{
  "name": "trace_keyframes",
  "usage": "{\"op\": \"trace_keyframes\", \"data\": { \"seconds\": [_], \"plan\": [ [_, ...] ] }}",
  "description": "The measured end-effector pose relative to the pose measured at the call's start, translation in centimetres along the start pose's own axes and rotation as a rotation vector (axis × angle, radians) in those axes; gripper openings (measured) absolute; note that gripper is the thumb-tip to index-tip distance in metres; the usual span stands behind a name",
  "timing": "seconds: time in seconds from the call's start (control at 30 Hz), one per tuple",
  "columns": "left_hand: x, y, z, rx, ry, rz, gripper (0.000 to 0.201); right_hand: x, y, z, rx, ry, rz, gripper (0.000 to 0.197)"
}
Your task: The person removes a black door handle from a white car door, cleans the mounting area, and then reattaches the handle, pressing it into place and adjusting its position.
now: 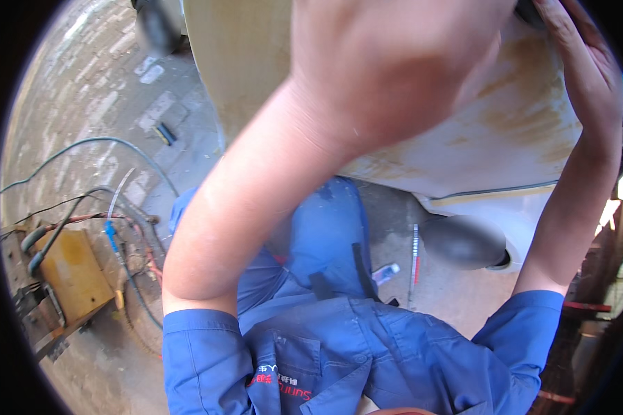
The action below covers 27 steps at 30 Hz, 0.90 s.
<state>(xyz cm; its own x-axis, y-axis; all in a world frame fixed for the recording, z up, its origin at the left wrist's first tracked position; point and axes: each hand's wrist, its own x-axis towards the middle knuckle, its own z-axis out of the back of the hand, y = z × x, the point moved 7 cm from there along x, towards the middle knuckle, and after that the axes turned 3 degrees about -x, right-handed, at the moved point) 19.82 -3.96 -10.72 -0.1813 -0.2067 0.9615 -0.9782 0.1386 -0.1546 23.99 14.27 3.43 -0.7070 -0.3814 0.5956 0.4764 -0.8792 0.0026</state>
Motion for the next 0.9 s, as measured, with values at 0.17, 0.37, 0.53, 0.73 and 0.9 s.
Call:
{"op": "trace_keyframes", "data": {
  "seconds": [0.17,0.37,0.53,0.73,0.9],
  "plan": [
    [-4.6,-1.8,-3.3,-0.150,-0.056,0.245,0.065,2.3,0.8,2.5,-0.160,0.237,-0.041,0.029],
    [-4.8,-2.8,-7.0,-0.395,0.089,0.389,0.082,2.7,2.9,3.2,-0.157,0.317,-0.171,0.029],
    [-3.6,-3.6,-7.1,-0.500,0.064,0.421,0.083,3.1,6.4,2.4,-0.087,0.275,-0.160,0.026],
    [-3.1,-4.3,-6.6,-0.556,0.057,0.425,0.089,3.2,7.0,3.2,-0.092,0.220,-0.187,0.018],
    [-3.0,-4.7,-7.2,-0.572,0.106,0.441,0.086,2.9,6.2,4.1,-0.058,0.303,-0.173,0.032]
  ]
}}
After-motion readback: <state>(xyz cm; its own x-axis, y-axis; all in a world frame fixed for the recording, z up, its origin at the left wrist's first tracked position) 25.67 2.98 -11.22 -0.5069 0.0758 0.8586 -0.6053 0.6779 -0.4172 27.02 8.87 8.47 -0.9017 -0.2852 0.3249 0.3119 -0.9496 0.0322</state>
